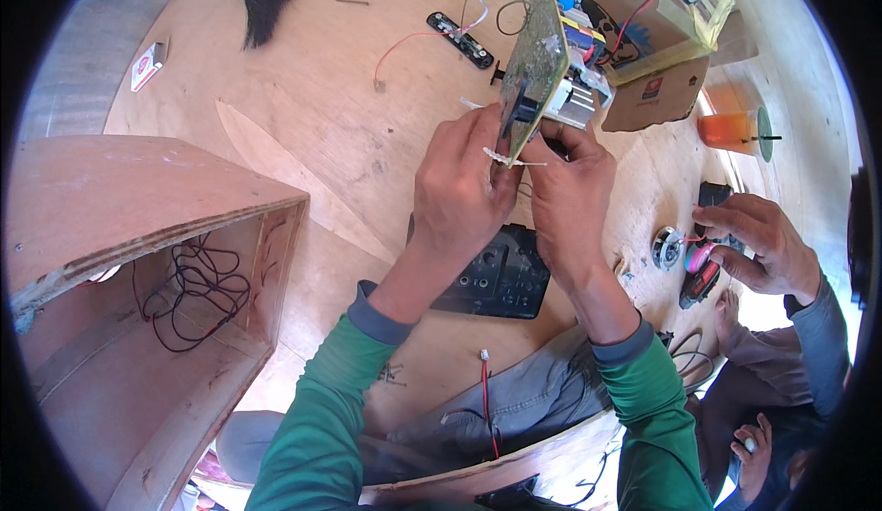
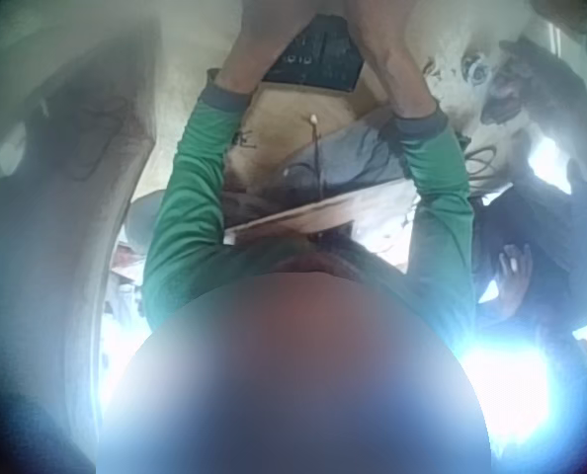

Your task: The person works on a circuit board, connecting wires and adjusting components. They then pick up a black plastic casing, inspect it, and place it back down.

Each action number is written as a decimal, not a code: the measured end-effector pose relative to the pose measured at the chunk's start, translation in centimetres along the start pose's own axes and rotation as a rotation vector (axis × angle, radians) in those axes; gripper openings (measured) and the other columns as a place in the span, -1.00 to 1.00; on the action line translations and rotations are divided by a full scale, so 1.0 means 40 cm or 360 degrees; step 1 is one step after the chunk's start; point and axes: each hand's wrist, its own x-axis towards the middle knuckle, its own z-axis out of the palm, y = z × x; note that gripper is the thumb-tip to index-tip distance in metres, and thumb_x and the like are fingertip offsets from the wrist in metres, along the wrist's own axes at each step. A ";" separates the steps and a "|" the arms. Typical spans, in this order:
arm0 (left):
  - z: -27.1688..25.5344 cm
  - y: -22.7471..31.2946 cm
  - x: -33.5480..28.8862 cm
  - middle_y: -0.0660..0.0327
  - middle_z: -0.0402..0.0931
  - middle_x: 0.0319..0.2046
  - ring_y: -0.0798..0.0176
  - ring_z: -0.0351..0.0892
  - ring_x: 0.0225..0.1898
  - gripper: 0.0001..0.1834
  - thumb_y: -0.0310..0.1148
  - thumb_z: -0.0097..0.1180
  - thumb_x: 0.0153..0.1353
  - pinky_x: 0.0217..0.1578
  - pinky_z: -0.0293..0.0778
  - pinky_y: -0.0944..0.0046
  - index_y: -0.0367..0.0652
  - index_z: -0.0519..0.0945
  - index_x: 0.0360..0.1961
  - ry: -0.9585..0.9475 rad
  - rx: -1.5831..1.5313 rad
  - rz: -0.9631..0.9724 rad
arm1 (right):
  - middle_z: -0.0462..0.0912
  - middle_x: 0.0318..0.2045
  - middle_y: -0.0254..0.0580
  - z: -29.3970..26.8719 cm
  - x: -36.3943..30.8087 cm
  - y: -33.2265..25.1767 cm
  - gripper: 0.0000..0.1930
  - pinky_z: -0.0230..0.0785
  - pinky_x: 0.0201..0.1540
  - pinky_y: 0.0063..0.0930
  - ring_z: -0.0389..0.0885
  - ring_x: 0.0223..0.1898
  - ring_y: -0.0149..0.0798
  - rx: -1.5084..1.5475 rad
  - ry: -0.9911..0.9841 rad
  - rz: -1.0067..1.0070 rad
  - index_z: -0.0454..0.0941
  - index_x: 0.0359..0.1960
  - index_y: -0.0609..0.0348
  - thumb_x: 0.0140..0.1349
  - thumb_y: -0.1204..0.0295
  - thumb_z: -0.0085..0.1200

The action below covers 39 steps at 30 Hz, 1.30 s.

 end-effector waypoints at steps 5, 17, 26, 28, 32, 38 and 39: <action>-0.004 0.002 -0.004 -0.10 0.67 0.06 -0.13 0.70 0.00 -0.29 -0.57 0.50 0.03 -0.02 0.70 0.00 -0.46 0.60 0.28 0.0015 0.0061 0.0017 | 0.69 0.03 -0.15 0.003 -0.008 0.005 -0.75 0.58 -0.11 -0.41 0.72 -0.14 -0.34 -0.0021 0.0008 -0.0091 0.79 -0.25 0.58 0.31 0.48 0.38; -0.003 -0.007 -0.008 -0.10 0.65 0.04 -0.10 0.68 0.02 -0.31 -0.49 0.49 0.10 -0.03 0.71 0.04 -0.53 0.58 0.27 -0.0034 0.0137 0.0100 | 0.70 -0.09 -0.21 0.032 -0.032 0.007 -0.75 0.56 -0.24 -0.45 0.72 -0.28 -0.40 0.0095 0.0113 0.0042 0.76 -0.27 0.55 0.39 0.47 0.36; 0.002 -0.013 -0.005 -0.13 0.66 0.04 -0.12 0.69 0.00 -0.35 -0.47 0.46 0.15 -0.05 0.72 0.02 -0.54 0.58 0.26 0.0004 0.0118 0.0155 | 0.74 -0.13 -0.09 0.030 -0.029 0.012 -0.72 0.55 -0.29 -0.46 0.73 -0.31 -0.38 0.0070 0.0125 0.0070 0.72 -0.21 0.60 0.41 0.46 0.37; 0.000 -0.012 -0.005 -0.14 0.66 0.03 -0.11 0.70 -0.01 -0.35 -0.46 0.46 0.16 -0.05 0.72 0.02 -0.54 0.58 0.26 -0.0024 0.0086 0.0129 | 0.76 -0.11 -0.08 0.023 -0.029 0.014 -0.72 0.58 -0.20 -0.40 0.75 -0.25 -0.32 0.0010 0.0109 0.0036 0.74 -0.19 0.60 0.39 0.45 0.38; -0.003 -0.008 -0.004 -0.16 0.66 0.03 -0.12 0.71 -0.02 -0.38 -0.48 0.42 0.20 -0.05 0.72 0.00 -0.55 0.58 0.26 -0.0039 0.0067 0.0118 | 0.79 -0.05 0.00 0.010 -0.020 0.024 -0.71 0.58 0.05 -0.29 0.78 -0.08 -0.20 -0.0279 0.0137 -0.0309 0.79 -0.16 0.56 0.37 0.43 0.40; 0.000 -0.006 -0.006 -0.17 0.67 0.02 -0.14 0.73 -0.05 -0.41 -0.52 0.37 0.23 -0.08 0.73 0.01 -0.59 0.56 0.27 -0.0026 0.0097 0.0126 | 0.82 -0.03 0.07 -0.020 -0.017 0.021 -0.75 0.54 0.15 -0.28 0.78 0.00 -0.17 -0.0444 -0.0002 -0.0363 0.85 -0.13 0.42 0.39 0.40 0.40; 0.002 -0.007 -0.005 -0.17 0.66 0.02 -0.13 0.73 -0.05 -0.41 -0.52 0.37 0.23 -0.09 0.73 0.02 -0.59 0.56 0.27 -0.0019 0.0108 0.0141 | 0.82 -0.05 0.08 -0.021 -0.015 0.020 -0.76 0.54 0.14 -0.29 0.78 -0.02 -0.18 -0.0429 0.0008 -0.0333 0.85 -0.12 0.41 0.38 0.40 0.40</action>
